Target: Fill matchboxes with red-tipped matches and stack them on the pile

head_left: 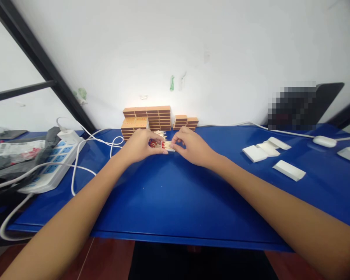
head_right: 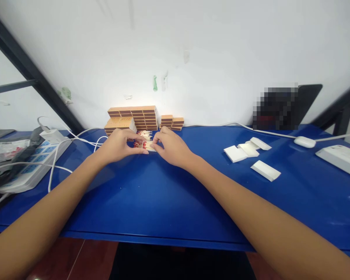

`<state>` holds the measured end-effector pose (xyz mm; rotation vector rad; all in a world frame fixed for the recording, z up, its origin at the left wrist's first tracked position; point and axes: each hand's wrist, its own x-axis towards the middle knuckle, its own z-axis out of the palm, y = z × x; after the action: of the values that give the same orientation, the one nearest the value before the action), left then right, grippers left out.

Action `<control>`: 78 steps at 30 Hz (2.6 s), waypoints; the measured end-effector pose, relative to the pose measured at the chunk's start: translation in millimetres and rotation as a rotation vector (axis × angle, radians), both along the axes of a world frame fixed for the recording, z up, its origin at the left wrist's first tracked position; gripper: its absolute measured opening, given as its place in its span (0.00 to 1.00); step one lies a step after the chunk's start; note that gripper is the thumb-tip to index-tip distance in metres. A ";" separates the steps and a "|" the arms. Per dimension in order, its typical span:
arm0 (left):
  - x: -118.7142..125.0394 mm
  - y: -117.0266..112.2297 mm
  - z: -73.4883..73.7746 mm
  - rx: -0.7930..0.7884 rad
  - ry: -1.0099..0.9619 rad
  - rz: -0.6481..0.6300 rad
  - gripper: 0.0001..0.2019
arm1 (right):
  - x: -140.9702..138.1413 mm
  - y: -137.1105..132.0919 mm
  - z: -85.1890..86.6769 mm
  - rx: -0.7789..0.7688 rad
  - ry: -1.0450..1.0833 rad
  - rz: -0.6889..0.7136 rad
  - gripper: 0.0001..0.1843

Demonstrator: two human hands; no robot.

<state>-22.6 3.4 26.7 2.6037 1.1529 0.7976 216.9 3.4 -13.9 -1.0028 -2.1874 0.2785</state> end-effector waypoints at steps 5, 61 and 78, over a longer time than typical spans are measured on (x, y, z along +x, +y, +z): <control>0.4 -0.6 -1.0 -0.003 0.019 -0.032 0.17 | -2.5 -4.4 1.6 -0.011 0.034 0.024 0.02; 19.0 -12.5 -19.6 0.203 0.033 0.281 0.22 | 65.2 16.3 32.6 -0.581 0.566 -0.417 0.14; 23.3 -16.5 -23.2 0.320 -0.041 0.241 0.23 | 53.6 -20.7 15.6 -0.672 0.539 -0.159 0.27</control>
<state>0.7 -13.0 3.5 2.7101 1.4525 1.1665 270.5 -17.3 1.7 -1.2581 -1.5256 1.1180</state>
